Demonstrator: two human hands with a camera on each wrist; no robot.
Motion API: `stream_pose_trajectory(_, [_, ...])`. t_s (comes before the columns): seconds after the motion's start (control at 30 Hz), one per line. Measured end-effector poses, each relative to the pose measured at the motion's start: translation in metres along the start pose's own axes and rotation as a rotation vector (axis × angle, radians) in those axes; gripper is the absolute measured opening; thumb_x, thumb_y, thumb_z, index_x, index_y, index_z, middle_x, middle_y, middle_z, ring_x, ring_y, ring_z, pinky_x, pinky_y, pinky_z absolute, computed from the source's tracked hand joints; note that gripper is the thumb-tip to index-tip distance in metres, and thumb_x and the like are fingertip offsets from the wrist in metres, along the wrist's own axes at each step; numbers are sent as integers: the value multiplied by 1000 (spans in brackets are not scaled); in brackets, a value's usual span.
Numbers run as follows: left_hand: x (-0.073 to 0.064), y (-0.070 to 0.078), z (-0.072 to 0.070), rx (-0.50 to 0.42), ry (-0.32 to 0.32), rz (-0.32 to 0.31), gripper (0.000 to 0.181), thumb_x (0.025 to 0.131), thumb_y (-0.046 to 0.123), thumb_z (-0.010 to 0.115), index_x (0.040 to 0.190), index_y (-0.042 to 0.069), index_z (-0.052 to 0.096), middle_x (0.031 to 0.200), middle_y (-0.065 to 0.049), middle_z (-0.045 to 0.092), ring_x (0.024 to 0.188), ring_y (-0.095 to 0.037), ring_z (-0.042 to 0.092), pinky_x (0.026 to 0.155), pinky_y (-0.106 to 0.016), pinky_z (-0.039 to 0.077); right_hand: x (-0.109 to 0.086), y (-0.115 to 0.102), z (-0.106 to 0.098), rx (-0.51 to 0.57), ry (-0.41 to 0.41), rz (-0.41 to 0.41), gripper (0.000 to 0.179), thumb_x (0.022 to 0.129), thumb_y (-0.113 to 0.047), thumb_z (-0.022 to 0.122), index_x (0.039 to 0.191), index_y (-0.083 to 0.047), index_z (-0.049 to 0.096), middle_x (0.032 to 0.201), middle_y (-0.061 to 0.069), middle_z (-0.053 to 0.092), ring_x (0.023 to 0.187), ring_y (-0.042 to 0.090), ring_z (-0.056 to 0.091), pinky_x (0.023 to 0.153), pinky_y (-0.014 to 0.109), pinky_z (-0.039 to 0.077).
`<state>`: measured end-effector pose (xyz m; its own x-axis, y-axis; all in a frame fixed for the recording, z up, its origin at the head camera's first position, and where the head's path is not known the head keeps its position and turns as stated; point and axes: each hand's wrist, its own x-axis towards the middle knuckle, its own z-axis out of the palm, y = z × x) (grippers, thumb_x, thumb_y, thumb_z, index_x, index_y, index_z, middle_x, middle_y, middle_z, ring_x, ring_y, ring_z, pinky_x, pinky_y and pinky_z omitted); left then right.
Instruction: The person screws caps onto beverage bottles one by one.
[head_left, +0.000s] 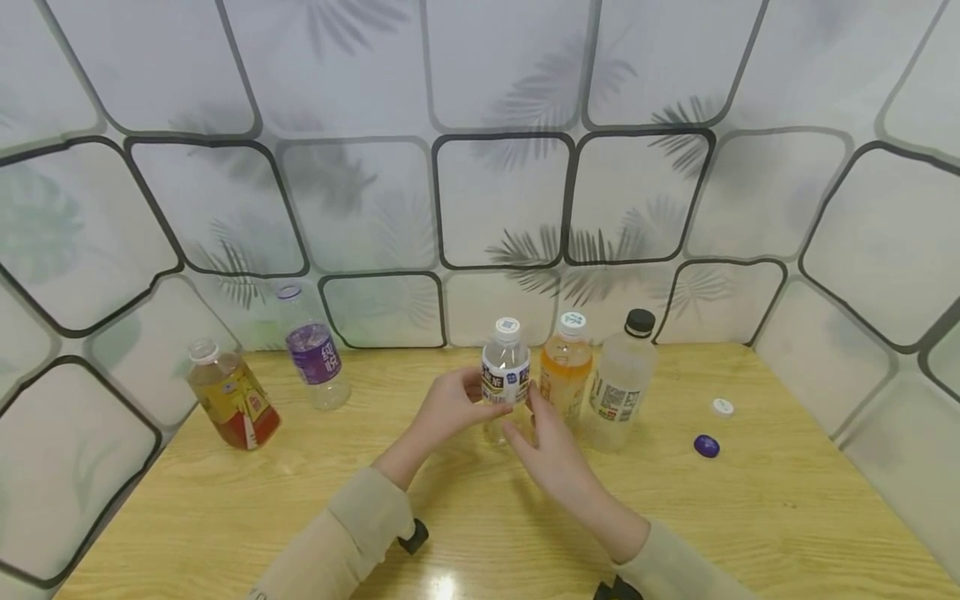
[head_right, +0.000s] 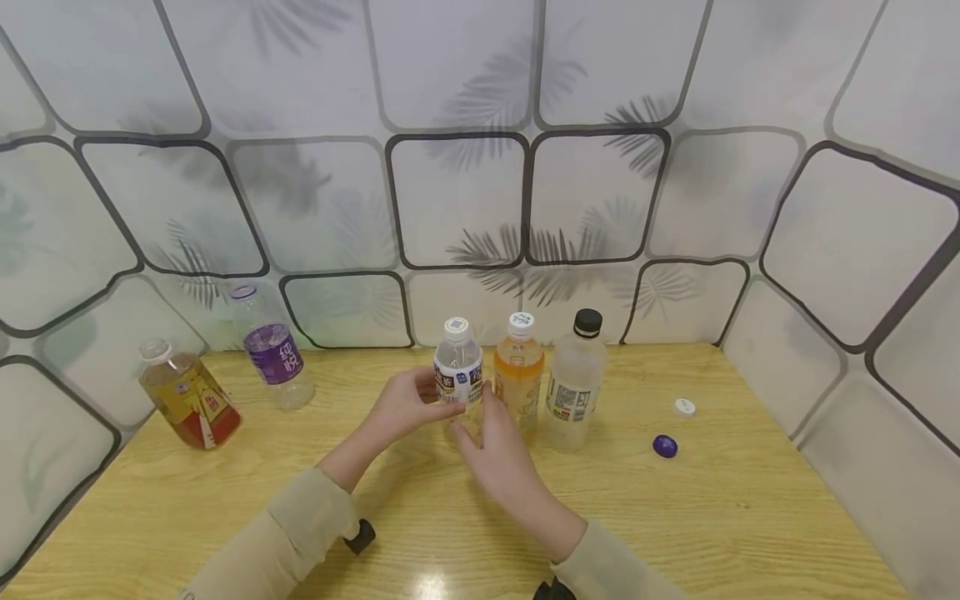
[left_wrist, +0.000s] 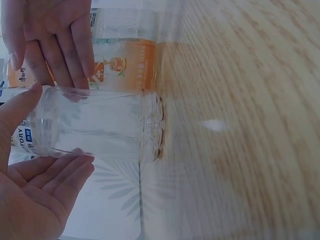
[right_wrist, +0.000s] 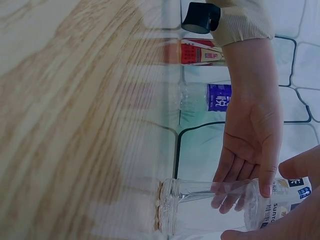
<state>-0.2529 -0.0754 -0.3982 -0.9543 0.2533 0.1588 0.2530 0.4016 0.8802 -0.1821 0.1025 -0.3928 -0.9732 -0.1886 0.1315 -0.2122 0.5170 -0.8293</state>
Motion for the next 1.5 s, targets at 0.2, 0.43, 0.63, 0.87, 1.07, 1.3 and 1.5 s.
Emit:
stream_pose_trajectory(0.2, [-2,1,-2,22,2,1,57,84,20,91,133,-1,69,130,-20,75,118,-37,74,106,-51,59,-6,0,-2,-23,-2,7,76,109,-25,61,163,11,22,165,36,33,147,56,44,119,65,42])
stream_pose_trajectory(0.43, [-2,-1,-4,40,9,-22,60,84,22,92,135,1,68,133,-18,74,122,-37,72,108,-51,58,-13,-1,-4,-69,5,-27,74,109,-28,62,162,10,27,163,35,38,146,54,47,120,66,41])
stream_pose_trajectory(0.63, [-5,-5,-7,42,-9,-32,63,85,23,91,139,2,66,136,-18,72,123,-36,71,110,-52,56,-23,2,-7,-93,-24,-16,73,107,-27,64,161,10,30,165,32,37,150,51,42,125,66,33])
stream_pose_trajectory(0.87, [-15,-11,-13,79,-5,-67,68,88,25,89,145,0,61,135,-20,72,123,-39,71,109,-54,56,-35,7,-11,-131,-47,-19,68,105,-23,67,159,7,39,165,28,41,151,49,43,125,66,32])
stream_pose_trajectory(1.07, [-24,-19,-21,102,6,-90,65,89,22,87,144,-3,62,135,-20,73,123,-39,71,109,-52,56,-42,12,-17,-186,-81,-6,60,103,-22,70,153,3,50,160,24,51,147,46,49,123,65,37])
stream_pose_trajectory(1.3, [-34,-31,-38,167,9,-137,62,91,23,85,143,-3,62,134,-20,73,123,-39,70,110,-53,55,-46,22,-27,-229,-151,36,56,102,-26,71,150,-1,56,153,20,59,142,44,55,120,65,42])
stream_pose_trajectory(1.5, [-46,-40,-57,181,3,-159,63,93,25,84,143,-4,61,135,-22,72,123,-40,70,109,-53,56,-49,31,-36,-253,-175,93,55,102,-28,72,148,-3,58,152,19,60,142,43,55,119,65,42])
